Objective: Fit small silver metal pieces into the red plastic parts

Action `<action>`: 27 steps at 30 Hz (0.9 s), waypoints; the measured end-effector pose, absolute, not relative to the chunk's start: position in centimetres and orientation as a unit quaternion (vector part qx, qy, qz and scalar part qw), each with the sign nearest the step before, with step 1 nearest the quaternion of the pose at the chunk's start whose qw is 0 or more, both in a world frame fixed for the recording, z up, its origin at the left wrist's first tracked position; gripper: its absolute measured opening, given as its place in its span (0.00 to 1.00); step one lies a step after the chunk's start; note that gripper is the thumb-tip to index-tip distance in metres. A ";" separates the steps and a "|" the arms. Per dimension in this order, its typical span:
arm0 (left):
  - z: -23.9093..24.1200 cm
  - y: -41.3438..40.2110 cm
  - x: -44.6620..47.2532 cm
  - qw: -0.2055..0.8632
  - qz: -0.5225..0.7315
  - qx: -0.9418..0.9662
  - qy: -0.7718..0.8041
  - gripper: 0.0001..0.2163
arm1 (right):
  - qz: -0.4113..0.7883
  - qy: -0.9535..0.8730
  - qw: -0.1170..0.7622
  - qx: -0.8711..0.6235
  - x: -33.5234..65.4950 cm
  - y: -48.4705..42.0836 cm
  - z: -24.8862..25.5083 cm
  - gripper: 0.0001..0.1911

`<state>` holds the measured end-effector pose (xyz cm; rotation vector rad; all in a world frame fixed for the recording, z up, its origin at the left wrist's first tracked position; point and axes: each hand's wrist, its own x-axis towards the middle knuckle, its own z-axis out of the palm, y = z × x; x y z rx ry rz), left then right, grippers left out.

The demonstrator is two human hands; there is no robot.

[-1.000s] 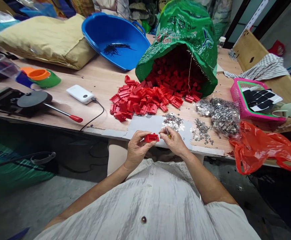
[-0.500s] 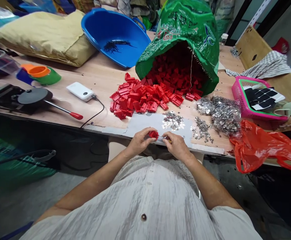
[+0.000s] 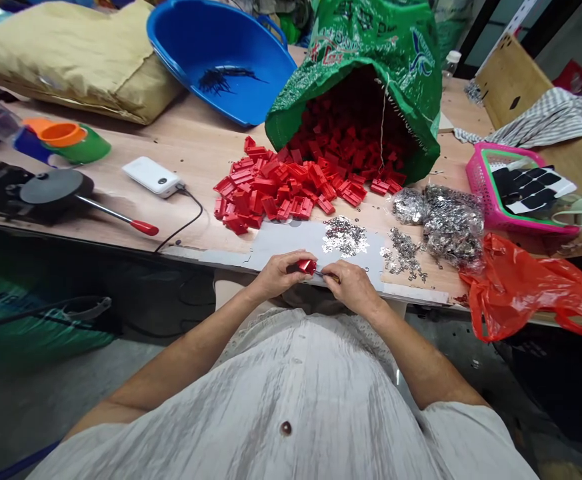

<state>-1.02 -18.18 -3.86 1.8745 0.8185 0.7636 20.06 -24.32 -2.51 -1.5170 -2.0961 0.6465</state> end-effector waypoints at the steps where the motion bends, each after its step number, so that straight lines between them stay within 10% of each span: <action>1: -3.8 -18.2 -1.0 0.462 0.312 0.761 0.332 0.16 | 0.233 -0.766 0.233 -0.552 20.0 -24.3 -2.6 0.09; 16: -3.4 -18.8 -0.3 0.462 0.318 0.738 0.374 0.12 | 0.155 -0.769 0.146 -0.603 17.4 -25.4 -2.4 0.10; 27: -2.9 -20.5 -1.0 0.584 0.415 0.603 0.350 0.15 | 0.307 -0.728 0.285 -0.542 19.3 -25.8 -1.1 0.11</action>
